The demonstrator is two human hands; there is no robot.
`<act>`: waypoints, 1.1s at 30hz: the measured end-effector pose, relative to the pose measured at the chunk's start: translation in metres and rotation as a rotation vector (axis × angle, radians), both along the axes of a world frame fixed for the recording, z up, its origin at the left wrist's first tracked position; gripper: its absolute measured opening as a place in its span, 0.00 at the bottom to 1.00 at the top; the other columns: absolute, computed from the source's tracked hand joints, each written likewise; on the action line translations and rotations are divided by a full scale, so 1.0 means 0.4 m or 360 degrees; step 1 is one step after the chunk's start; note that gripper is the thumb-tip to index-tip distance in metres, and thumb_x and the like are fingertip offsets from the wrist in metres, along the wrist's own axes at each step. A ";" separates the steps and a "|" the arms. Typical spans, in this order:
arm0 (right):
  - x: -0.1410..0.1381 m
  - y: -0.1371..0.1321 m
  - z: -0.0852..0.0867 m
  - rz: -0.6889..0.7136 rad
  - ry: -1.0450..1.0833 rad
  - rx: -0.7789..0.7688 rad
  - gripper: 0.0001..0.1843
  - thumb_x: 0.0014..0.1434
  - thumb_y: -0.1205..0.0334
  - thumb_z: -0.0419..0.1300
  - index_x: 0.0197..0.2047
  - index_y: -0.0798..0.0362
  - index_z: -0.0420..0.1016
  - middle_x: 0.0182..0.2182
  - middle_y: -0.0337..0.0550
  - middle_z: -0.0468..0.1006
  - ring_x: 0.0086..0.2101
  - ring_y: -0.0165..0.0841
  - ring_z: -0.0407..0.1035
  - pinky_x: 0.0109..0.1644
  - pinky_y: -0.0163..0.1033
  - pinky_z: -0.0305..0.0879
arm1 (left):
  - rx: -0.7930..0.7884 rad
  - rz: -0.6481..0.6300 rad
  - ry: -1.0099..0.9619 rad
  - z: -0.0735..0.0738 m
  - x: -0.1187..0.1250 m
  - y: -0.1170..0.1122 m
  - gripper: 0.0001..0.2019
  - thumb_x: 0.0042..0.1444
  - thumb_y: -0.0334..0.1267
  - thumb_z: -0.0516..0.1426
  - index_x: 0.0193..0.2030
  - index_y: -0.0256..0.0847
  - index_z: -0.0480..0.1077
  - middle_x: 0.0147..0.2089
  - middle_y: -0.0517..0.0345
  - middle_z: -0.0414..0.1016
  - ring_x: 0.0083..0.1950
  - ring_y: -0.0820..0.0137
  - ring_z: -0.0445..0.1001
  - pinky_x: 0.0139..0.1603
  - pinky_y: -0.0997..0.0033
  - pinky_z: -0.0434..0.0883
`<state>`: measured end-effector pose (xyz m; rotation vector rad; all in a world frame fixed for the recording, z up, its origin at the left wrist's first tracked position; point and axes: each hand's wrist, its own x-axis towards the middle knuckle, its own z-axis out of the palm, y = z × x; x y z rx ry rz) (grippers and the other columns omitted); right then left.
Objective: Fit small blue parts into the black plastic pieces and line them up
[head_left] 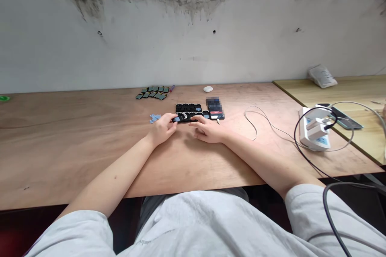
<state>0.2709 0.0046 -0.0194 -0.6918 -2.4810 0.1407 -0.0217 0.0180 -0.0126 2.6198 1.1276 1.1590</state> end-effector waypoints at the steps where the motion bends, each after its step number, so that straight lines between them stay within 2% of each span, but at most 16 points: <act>1: 0.001 0.001 -0.001 -0.0009 -0.0007 -0.0011 0.28 0.66 0.64 0.59 0.68 0.48 0.67 0.67 0.59 0.64 0.43 0.37 0.77 0.52 0.48 0.76 | -0.0016 0.0109 -0.0061 0.000 -0.009 0.007 0.15 0.69 0.41 0.53 0.57 0.40 0.72 0.52 0.48 0.79 0.48 0.63 0.79 0.55 0.63 0.75; 4: 0.002 0.003 -0.001 -0.0013 -0.0033 -0.0023 0.26 0.66 0.66 0.59 0.66 0.50 0.69 0.67 0.59 0.64 0.42 0.36 0.77 0.52 0.47 0.76 | -0.0197 0.0460 -0.0232 -0.001 -0.035 0.030 0.15 0.69 0.45 0.51 0.51 0.40 0.74 0.46 0.50 0.81 0.43 0.63 0.79 0.49 0.64 0.75; 7: 0.002 0.005 -0.001 -0.0006 -0.0051 0.0013 0.20 0.67 0.64 0.59 0.61 0.51 0.73 0.66 0.59 0.67 0.42 0.36 0.77 0.52 0.48 0.76 | -0.0416 0.0779 -0.0350 -0.002 -0.059 0.051 0.17 0.70 0.47 0.49 0.48 0.40 0.75 0.35 0.53 0.80 0.38 0.62 0.79 0.44 0.64 0.73; 11: 0.003 0.008 0.001 0.0035 -0.0044 0.0044 0.17 0.68 0.64 0.58 0.59 0.53 0.75 0.64 0.60 0.69 0.41 0.36 0.76 0.51 0.47 0.76 | -0.0500 0.0999 -0.0436 -0.003 -0.083 0.073 0.18 0.69 0.48 0.49 0.48 0.40 0.76 0.28 0.55 0.78 0.36 0.60 0.78 0.45 0.63 0.72; 15: 0.004 0.009 0.001 0.0028 -0.0045 0.0034 0.16 0.69 0.64 0.57 0.58 0.53 0.76 0.64 0.59 0.69 0.41 0.36 0.76 0.50 0.47 0.76 | -0.0486 0.1002 -0.0489 -0.007 -0.093 0.082 0.19 0.69 0.48 0.50 0.49 0.39 0.78 0.28 0.55 0.77 0.37 0.59 0.78 0.47 0.61 0.72; 19: 0.004 0.011 -0.002 0.0031 -0.0040 0.0028 0.16 0.69 0.64 0.58 0.58 0.53 0.76 0.64 0.59 0.69 0.40 0.36 0.76 0.51 0.47 0.76 | -0.0351 0.0954 -0.0482 -0.015 -0.096 0.088 0.19 0.68 0.48 0.51 0.48 0.39 0.80 0.31 0.54 0.77 0.37 0.61 0.78 0.52 0.59 0.73; 22: 0.004 0.012 -0.005 0.0022 -0.0042 0.0026 0.16 0.68 0.64 0.58 0.58 0.52 0.77 0.64 0.58 0.69 0.41 0.36 0.76 0.51 0.46 0.76 | -0.0266 0.0927 -0.0506 -0.020 -0.097 0.091 0.19 0.69 0.48 0.51 0.47 0.39 0.79 0.40 0.51 0.79 0.35 0.65 0.77 0.49 0.61 0.75; 25: 0.002 0.012 -0.005 0.0015 -0.0043 0.0035 0.15 0.68 0.64 0.58 0.57 0.52 0.77 0.64 0.58 0.69 0.41 0.36 0.76 0.51 0.46 0.76 | -0.0161 0.0863 -0.0508 -0.022 -0.097 0.092 0.19 0.69 0.48 0.51 0.48 0.39 0.78 0.49 0.47 0.78 0.38 0.65 0.77 0.47 0.63 0.75; 30: 0.001 0.009 0.001 0.0010 -0.0047 0.0023 0.14 0.69 0.64 0.58 0.56 0.53 0.78 0.63 0.59 0.70 0.43 0.37 0.76 0.53 0.47 0.75 | -0.0103 0.0742 -0.0270 -0.023 -0.085 0.091 0.16 0.69 0.45 0.52 0.51 0.40 0.77 0.50 0.45 0.76 0.48 0.61 0.77 0.52 0.60 0.74; 33: 0.001 0.008 0.004 0.0004 -0.0063 0.0012 0.14 0.69 0.64 0.58 0.55 0.52 0.78 0.63 0.58 0.70 0.44 0.38 0.76 0.54 0.47 0.75 | -0.0080 0.0764 0.0001 -0.027 -0.065 0.098 0.15 0.68 0.42 0.52 0.50 0.41 0.78 0.53 0.43 0.76 0.54 0.56 0.76 0.59 0.52 0.69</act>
